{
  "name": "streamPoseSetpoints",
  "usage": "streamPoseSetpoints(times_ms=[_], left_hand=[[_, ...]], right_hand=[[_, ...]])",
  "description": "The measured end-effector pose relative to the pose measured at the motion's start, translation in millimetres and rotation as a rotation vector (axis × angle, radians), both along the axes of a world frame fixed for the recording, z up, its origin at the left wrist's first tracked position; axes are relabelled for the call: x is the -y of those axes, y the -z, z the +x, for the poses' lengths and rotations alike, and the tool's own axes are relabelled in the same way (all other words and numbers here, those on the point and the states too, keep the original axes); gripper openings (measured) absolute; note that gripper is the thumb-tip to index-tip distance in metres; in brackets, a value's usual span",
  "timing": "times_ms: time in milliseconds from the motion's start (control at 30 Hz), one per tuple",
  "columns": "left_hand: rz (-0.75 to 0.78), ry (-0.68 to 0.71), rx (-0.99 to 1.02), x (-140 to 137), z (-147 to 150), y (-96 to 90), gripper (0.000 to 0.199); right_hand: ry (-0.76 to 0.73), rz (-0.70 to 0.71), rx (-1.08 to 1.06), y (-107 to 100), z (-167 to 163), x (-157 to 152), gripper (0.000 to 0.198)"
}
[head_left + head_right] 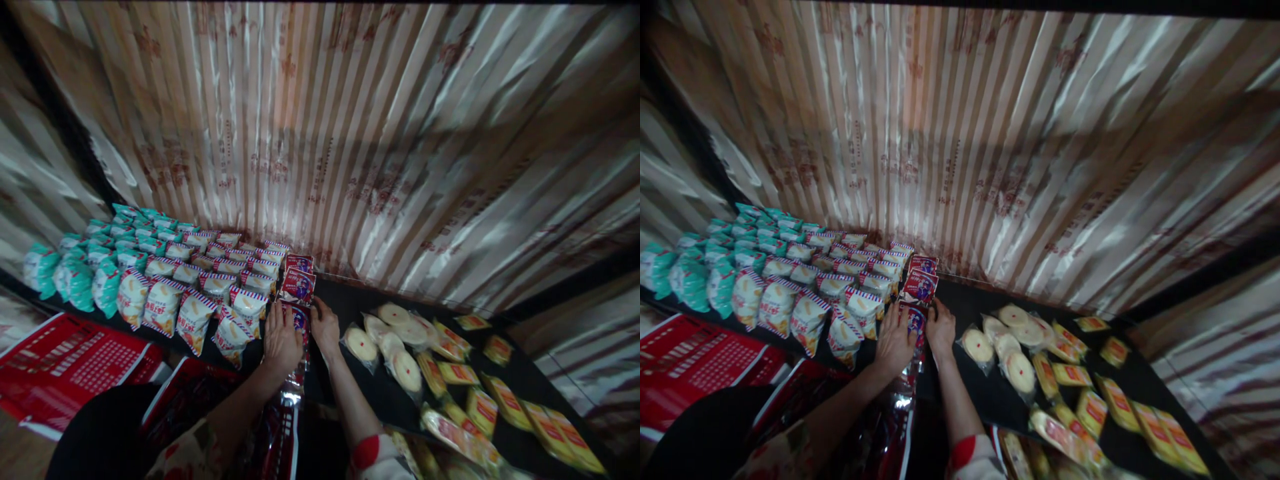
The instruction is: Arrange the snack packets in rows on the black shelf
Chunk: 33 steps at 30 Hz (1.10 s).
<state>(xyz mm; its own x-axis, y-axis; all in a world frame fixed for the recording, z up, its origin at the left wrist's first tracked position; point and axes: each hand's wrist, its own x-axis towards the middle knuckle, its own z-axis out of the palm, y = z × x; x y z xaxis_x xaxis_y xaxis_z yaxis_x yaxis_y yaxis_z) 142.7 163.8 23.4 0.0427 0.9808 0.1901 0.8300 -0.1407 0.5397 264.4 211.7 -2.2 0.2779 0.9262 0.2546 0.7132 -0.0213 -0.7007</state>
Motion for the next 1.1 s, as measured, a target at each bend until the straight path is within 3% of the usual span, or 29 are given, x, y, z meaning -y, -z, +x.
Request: streamPoseSetpoints(times_ms=[133, 400, 767, 933, 1100], left_hand=[[-0.033, -0.06, -0.016, -20.8, 6.9, 0.9, 0.057], [-0.057, -0.095, -0.046, -30.5, 12.2, 4.8, 0.052], [-0.011, -0.051, -0.028, -26.8, 12.4, 10.1, 0.056], [0.081, 0.129, 0.044, 10.1, 7.1, 0.3, 0.052], [0.128, 0.458, 0.242, 97.1, -31.6, 5.7, 0.039]], right_hand=[[-0.014, -0.006, 0.022, -0.4, 2.0, -22.5, 0.042], [-0.051, 0.003, 0.016, 0.9, 5.8, -46.6, 0.041], [-0.08, 0.046, -0.001, 6.7, 6.6, -46.5, 0.042], [0.032, 0.122, -0.178, -6.0, 1.8, -6.6, 0.047], [0.054, 0.174, -0.468, -9.3, -22.1, 91.8, 0.042]])
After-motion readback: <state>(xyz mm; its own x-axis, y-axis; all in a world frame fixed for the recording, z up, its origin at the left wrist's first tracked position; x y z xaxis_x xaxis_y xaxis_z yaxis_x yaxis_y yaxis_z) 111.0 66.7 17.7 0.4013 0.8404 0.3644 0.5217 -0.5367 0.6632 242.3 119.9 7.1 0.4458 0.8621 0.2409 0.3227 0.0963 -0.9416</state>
